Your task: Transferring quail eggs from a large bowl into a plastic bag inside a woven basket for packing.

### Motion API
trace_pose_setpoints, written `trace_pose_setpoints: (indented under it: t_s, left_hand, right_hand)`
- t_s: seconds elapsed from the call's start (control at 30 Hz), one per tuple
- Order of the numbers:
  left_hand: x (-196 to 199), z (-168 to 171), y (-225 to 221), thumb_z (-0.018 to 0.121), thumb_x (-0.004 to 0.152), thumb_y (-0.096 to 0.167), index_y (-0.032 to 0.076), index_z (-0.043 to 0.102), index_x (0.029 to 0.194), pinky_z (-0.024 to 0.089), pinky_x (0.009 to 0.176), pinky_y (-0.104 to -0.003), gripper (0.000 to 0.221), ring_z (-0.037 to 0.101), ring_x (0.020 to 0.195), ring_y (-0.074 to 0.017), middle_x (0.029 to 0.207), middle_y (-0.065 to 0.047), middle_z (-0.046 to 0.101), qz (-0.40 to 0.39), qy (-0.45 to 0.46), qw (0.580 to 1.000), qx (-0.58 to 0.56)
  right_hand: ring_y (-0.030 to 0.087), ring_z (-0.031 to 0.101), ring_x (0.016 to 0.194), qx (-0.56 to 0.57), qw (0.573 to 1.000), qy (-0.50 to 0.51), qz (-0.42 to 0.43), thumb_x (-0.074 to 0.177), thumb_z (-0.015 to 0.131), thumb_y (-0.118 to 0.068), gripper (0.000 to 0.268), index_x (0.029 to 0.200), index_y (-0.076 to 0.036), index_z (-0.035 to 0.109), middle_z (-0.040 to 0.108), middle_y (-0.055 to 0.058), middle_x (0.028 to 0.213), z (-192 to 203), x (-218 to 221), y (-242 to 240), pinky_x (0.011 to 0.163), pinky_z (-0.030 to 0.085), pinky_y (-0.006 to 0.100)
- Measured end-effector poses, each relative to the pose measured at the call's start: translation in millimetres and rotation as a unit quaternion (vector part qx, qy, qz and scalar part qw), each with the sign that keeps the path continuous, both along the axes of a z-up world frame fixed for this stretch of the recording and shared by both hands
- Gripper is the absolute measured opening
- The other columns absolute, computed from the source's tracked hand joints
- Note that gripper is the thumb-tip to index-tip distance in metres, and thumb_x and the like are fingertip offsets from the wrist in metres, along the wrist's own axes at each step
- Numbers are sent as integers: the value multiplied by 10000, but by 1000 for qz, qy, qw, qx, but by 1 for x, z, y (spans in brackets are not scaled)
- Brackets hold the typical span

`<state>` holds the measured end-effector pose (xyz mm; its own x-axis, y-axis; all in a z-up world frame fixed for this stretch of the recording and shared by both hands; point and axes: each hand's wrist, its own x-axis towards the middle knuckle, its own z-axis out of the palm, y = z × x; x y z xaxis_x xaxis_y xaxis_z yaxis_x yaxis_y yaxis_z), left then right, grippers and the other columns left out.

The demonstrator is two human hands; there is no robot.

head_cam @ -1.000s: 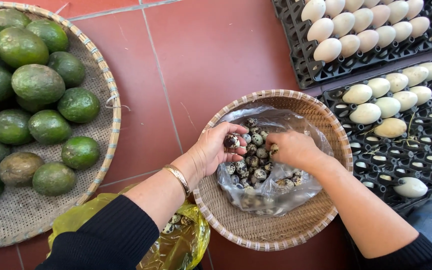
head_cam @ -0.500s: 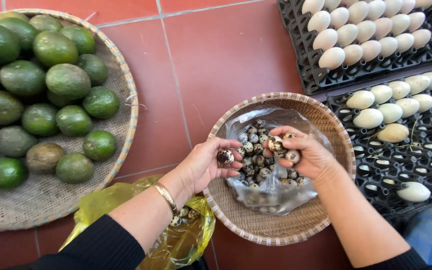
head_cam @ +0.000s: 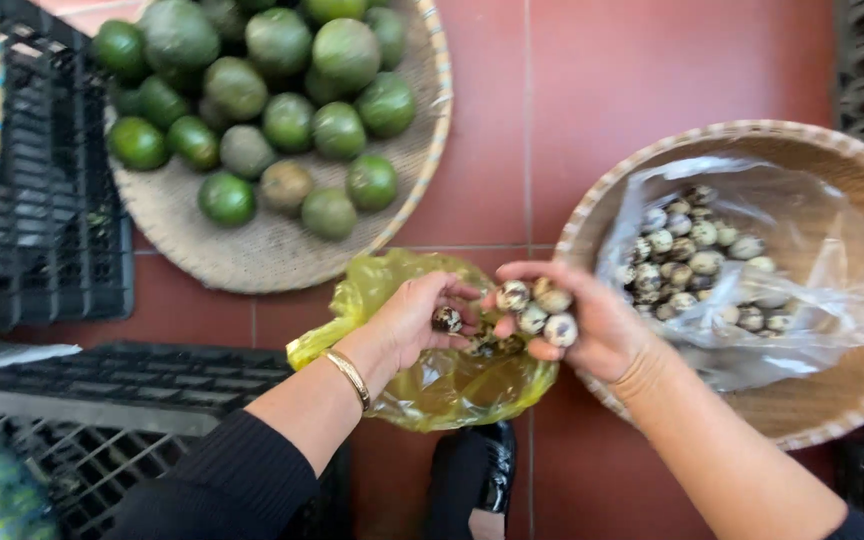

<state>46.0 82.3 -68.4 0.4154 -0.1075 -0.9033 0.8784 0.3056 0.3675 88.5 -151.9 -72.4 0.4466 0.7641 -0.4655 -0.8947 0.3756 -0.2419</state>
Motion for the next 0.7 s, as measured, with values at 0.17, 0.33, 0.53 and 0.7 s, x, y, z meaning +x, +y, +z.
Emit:
trace_pose_setpoints:
  t_s: [0.17,0.33,0.53,0.7]
  left_hand:
    - [-31,10,18,560,886,273,39,759,1092,676,710,-382,370,706,811,-243,924,-127,727,-16,42,990,136]
    - [-55,-62,38,650,827,141,94,796,1025,670,663,-314,250,734,817,-216,907,-100,748,-316,8,904,287]
    - [-40,-28,27,572,821,130,118,648,1270,585,965,-513,455,685,1151,-352,1172,-193,711,-576,-27,741,343]
    - [-73,-88,57,511,876,62,120,571,1356,537,1035,-539,486,650,1173,-372,1216,-216,686,-658,-67,601,449]
  right_hand:
    - [349,746,830,-128,989,-11,70,880,675,-79,442,1311,0,623,655,252,1114,-29,-43,49,351,379,212]
    - [251,717,858,-278,910,-261,163,719,825,-107,431,1144,-118,758,716,105,916,-49,-62,70,582,437,281]
    - [298,722,908,-437,581,-597,340,692,744,-392,350,1040,-392,708,587,-46,1000,-85,-91,87,800,610,423]
    - [289,635,987,-465,510,-642,335,692,771,-271,349,1030,-270,687,490,-6,1017,-77,-78,111,740,596,413]
